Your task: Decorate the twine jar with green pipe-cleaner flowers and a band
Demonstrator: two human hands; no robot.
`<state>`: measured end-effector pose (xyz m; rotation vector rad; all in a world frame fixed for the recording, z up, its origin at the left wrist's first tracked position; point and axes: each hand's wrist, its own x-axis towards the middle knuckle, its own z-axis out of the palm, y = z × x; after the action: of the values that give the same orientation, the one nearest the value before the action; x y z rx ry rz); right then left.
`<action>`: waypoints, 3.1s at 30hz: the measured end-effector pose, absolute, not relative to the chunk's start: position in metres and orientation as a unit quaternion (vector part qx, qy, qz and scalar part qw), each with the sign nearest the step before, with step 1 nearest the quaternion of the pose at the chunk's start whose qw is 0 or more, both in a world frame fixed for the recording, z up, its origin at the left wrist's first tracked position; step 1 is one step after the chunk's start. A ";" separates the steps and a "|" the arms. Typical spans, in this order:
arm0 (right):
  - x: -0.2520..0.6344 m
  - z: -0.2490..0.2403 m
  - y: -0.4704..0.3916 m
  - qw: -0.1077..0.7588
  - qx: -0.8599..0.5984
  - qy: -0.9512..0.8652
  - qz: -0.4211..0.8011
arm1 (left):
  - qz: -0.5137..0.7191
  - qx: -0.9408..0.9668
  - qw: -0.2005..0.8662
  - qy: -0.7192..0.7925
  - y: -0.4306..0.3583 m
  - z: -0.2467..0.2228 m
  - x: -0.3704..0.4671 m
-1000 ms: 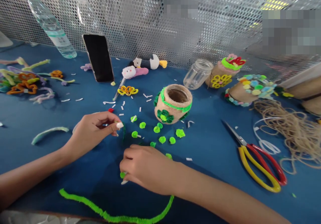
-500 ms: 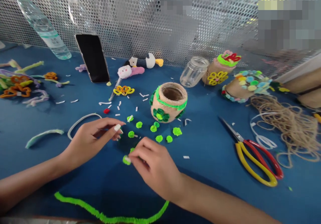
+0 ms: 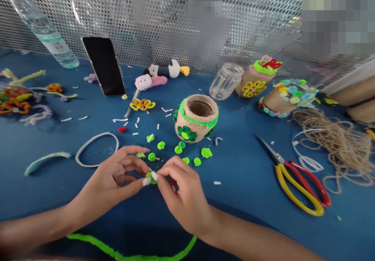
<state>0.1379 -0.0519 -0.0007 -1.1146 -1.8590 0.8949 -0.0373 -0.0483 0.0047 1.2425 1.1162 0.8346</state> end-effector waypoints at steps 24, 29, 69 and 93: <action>0.134 0.003 -0.048 0.349 -0.445 -0.667 0.485 | 0.321 0.693 0.441 0.471 -0.050 0.004 -0.040; 0.142 0.017 -0.025 0.321 -0.352 -0.728 0.493 | 0.353 0.702 0.402 0.470 -0.038 0.014 -0.050; 0.150 0.010 -0.033 0.274 -0.427 -0.570 0.647 | 0.359 0.766 0.306 0.436 -0.038 0.006 -0.051; 0.141 0.010 -0.042 0.300 -0.447 -0.512 0.670 | 0.347 0.839 0.184 0.376 -0.047 -0.001 -0.045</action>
<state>0.1412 -0.0419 0.0104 -1.1859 -1.3581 1.7785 -0.0452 -0.0470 -0.0013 2.3656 1.0599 0.9794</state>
